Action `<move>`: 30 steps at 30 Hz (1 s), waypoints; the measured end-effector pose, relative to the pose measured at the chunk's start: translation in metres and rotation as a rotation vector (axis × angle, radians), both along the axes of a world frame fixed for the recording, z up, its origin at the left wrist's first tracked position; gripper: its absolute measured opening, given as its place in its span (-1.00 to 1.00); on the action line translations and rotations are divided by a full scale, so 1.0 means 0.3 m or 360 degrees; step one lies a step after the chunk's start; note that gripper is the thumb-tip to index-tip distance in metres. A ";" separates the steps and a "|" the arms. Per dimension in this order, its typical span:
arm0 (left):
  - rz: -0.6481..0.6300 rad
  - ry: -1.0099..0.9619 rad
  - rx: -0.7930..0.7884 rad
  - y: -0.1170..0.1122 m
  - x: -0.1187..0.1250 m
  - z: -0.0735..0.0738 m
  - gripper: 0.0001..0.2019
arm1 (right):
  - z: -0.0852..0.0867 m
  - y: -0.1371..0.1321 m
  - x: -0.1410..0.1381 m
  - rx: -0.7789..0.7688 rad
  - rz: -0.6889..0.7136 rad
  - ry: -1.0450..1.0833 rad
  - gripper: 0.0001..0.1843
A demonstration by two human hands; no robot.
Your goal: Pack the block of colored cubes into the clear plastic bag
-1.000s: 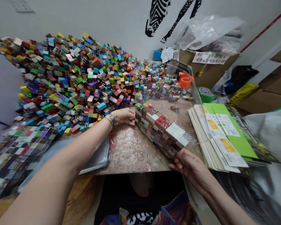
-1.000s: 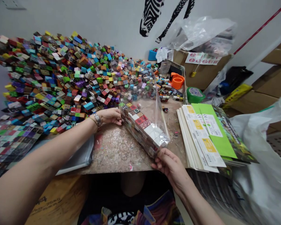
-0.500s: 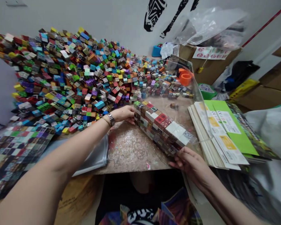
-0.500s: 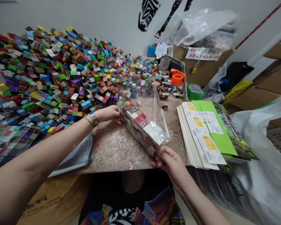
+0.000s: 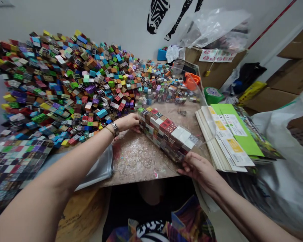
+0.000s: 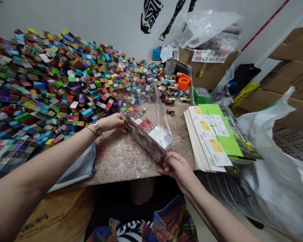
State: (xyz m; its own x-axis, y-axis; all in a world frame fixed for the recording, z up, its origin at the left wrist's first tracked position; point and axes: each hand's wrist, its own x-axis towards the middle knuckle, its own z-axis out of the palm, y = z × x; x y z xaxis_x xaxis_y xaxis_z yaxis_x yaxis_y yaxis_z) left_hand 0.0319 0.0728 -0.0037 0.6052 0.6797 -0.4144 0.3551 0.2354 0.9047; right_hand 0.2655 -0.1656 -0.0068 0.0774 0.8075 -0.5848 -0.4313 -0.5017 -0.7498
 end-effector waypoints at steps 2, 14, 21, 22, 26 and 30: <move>0.0006 -0.0009 -0.0005 -0.003 0.000 -0.001 -0.95 | -0.002 0.003 0.005 0.0012 0.0013 -0.0012 -0.63; 0.0089 0.0003 0.0015 -0.018 0.005 0.000 -0.86 | -0.022 0.002 -0.015 0.0038 -0.0018 -0.0152 -0.63; 0.0157 -0.0055 -0.0007 -0.014 0.001 -0.017 -0.85 | -0.008 0.024 0.002 0.0022 -0.0025 -0.0202 -0.69; 0.0159 -0.0061 -0.0006 -0.011 -0.002 -0.022 -0.86 | -0.009 0.028 0.004 0.0005 -0.0029 -0.0202 -0.70; 0.0148 -0.0079 -0.0010 -0.008 -0.006 -0.029 -0.85 | 0.018 0.028 0.000 0.0093 0.0079 -0.0259 -0.72; 0.0138 -0.0095 -0.0009 -0.019 -0.004 -0.020 -0.79 | 0.208 0.016 0.009 0.0501 0.0399 -0.0330 -0.76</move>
